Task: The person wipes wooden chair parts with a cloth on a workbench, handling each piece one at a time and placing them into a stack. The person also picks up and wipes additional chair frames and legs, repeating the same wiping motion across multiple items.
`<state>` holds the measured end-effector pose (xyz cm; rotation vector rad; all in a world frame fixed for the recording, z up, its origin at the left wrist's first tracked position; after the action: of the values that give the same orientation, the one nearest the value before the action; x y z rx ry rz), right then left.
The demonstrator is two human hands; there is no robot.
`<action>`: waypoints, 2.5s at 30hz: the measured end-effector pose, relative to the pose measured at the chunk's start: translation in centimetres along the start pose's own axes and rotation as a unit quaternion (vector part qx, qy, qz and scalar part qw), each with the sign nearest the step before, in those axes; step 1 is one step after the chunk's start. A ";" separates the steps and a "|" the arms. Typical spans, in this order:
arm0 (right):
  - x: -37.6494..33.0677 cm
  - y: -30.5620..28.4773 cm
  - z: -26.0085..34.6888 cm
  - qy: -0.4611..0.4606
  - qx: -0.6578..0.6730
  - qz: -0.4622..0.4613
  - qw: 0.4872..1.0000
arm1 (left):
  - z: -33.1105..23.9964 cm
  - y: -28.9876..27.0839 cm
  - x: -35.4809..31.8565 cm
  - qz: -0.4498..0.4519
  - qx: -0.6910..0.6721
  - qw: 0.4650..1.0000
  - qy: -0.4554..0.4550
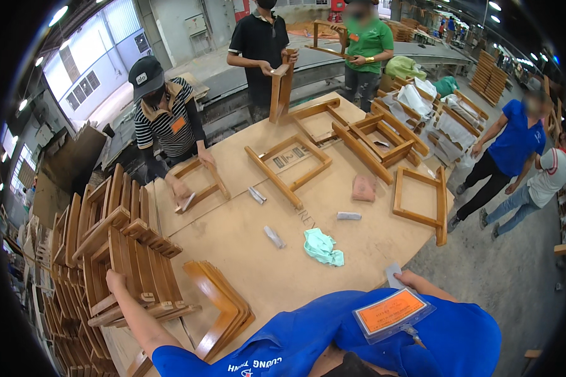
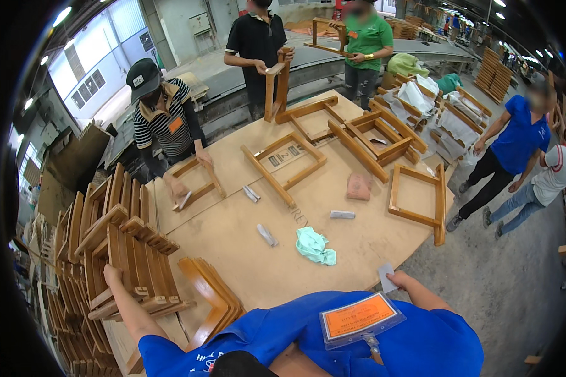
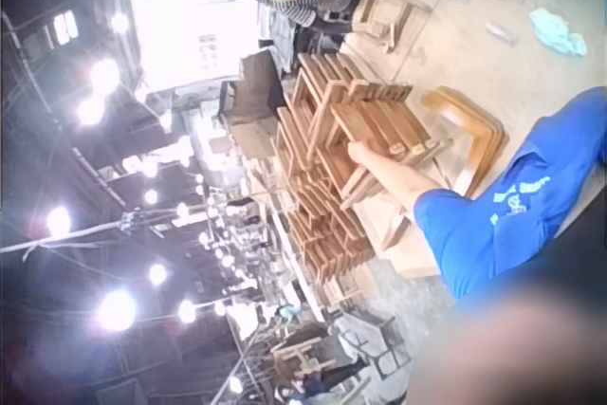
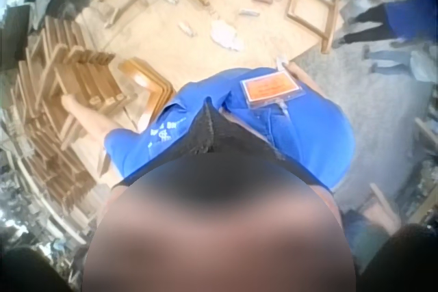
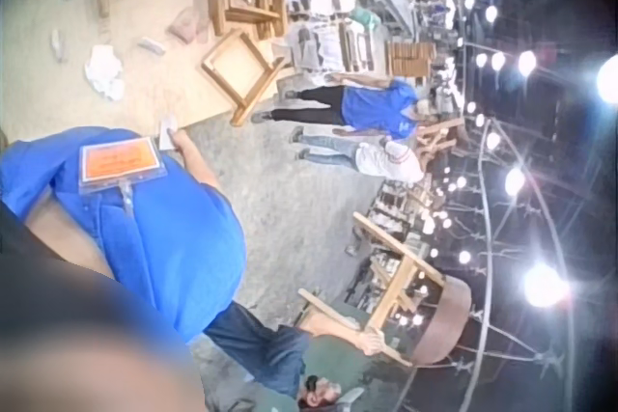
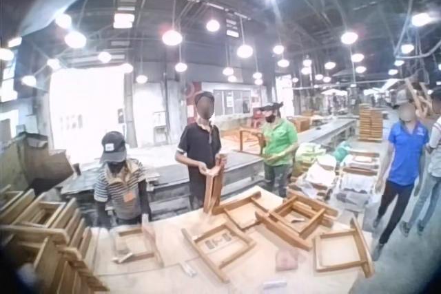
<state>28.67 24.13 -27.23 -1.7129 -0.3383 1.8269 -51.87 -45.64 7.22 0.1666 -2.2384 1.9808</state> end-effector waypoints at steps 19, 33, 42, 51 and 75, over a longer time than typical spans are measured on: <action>-3.4 0.9 4.2 -0.086 -0.131 -0.030 0.987 | -0.3 -0.7 -1.9 0.031 -0.021 0.998 0.043; -5.8 0.5 6.8 -0.131 0.046 0.061 0.988 | -10.7 -6.6 -7.8 -0.267 -0.064 0.950 0.149; -1.3 2.5 8.7 -0.071 0.141 0.242 0.957 | -23.8 1.8 -19.8 -0.181 -0.283 0.890 0.307; 2.3 1.7 14.1 -0.083 0.178 0.333 0.922 | -44.2 21.2 -37.3 0.298 -0.272 0.832 0.381; 18.3 -23.0 26.6 -0.094 0.618 0.161 0.764 | -56.0 26.7 -50.9 0.517 -0.144 0.733 0.418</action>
<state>9.02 58.60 -25.55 -0.6325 0.9742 1.7213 -4.60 12.48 -21.56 -1.9438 -1.9678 1.3466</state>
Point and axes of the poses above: each hand's wrist, its own x-axis towards the middle knuckle, its own y-axis out of the palm, z = x × y, the point moved 7 cm from there along x, towards the middle knuckle, and after that the axes turned 15 degrees about y, right-handed, at the moved point
